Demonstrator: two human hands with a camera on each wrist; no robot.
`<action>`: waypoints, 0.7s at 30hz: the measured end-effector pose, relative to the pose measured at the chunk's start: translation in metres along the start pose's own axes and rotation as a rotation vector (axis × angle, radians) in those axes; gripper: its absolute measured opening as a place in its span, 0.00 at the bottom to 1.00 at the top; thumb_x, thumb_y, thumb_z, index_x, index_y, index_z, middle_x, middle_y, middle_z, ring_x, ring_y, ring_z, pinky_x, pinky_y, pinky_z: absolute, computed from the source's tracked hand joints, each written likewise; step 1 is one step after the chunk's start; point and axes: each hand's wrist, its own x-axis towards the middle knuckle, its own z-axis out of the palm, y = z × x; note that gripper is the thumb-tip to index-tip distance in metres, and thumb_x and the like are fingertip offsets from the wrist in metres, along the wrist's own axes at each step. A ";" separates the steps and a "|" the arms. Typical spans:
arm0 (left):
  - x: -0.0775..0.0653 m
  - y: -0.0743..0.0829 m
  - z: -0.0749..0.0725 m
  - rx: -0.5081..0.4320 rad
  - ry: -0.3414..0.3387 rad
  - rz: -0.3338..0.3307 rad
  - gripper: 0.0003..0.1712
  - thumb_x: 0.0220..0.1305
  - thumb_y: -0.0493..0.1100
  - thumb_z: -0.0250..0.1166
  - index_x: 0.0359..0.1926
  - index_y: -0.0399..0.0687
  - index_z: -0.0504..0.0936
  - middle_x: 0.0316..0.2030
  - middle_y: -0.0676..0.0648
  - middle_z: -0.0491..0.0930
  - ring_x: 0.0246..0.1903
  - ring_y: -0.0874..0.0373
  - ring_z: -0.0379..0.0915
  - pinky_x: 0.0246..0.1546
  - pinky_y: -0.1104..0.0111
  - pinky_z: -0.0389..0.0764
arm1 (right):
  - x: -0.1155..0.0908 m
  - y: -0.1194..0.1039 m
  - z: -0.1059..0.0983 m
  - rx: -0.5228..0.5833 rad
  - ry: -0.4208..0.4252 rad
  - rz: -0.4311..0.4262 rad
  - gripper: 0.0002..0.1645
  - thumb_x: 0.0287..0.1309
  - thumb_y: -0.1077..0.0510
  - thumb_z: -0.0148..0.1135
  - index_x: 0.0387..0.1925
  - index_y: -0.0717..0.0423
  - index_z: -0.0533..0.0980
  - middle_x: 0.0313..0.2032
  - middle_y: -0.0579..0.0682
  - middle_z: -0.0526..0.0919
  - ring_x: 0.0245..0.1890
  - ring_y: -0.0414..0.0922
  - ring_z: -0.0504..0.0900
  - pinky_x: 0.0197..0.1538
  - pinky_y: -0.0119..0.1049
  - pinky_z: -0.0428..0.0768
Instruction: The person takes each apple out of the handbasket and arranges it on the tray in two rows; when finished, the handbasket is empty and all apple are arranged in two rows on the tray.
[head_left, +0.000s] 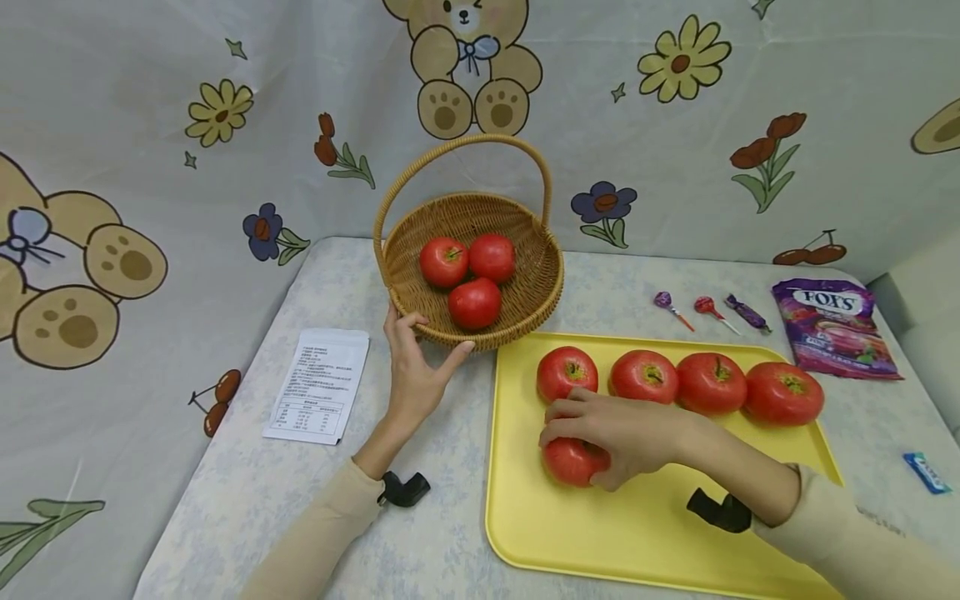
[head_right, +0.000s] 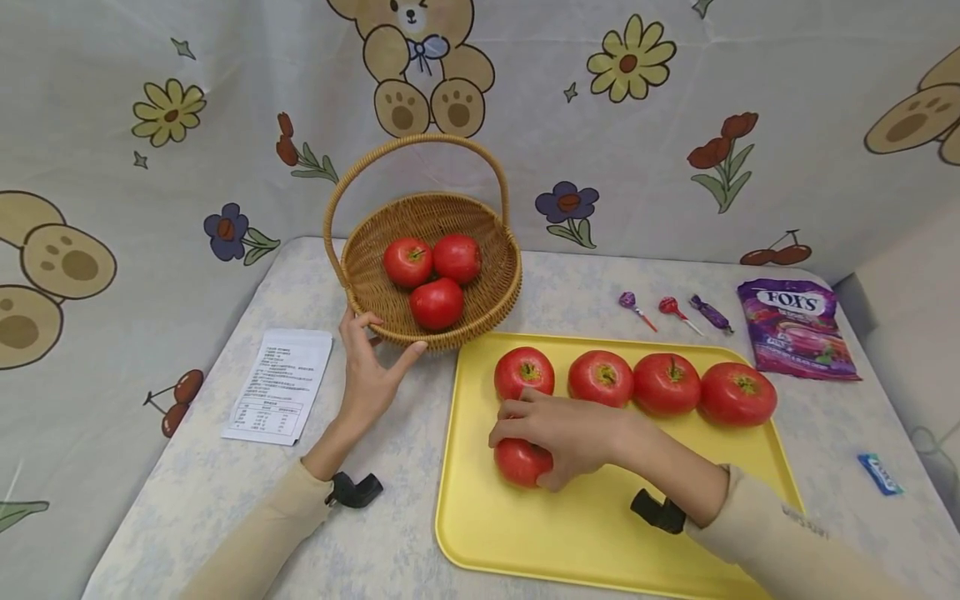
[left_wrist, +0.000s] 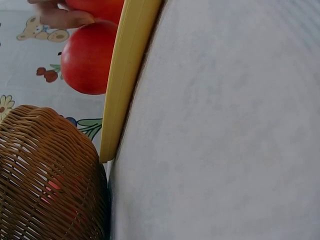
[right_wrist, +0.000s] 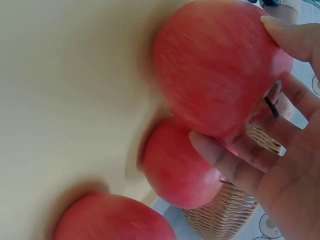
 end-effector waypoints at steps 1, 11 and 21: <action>0.000 0.000 0.000 -0.001 0.000 -0.001 0.37 0.55 0.57 0.73 0.51 0.45 0.59 0.76 0.39 0.37 0.76 0.48 0.37 0.68 0.45 0.56 | 0.000 0.000 0.001 -0.001 0.008 -0.001 0.34 0.45 0.54 0.75 0.55 0.39 0.73 0.55 0.38 0.72 0.55 0.40 0.67 0.54 0.37 0.77; 0.001 0.001 0.000 -0.005 0.002 0.009 0.37 0.55 0.57 0.73 0.51 0.45 0.59 0.75 0.38 0.37 0.76 0.48 0.37 0.68 0.46 0.57 | -0.002 -0.001 0.013 -0.041 0.038 0.007 0.32 0.46 0.46 0.75 0.55 0.38 0.73 0.56 0.38 0.74 0.54 0.41 0.68 0.55 0.40 0.76; 0.000 0.002 0.000 0.000 0.004 0.013 0.38 0.55 0.58 0.72 0.51 0.43 0.60 0.75 0.37 0.37 0.76 0.45 0.36 0.68 0.43 0.56 | -0.007 -0.003 0.018 -0.056 0.076 0.023 0.34 0.48 0.46 0.75 0.57 0.39 0.73 0.59 0.41 0.74 0.56 0.43 0.69 0.55 0.43 0.77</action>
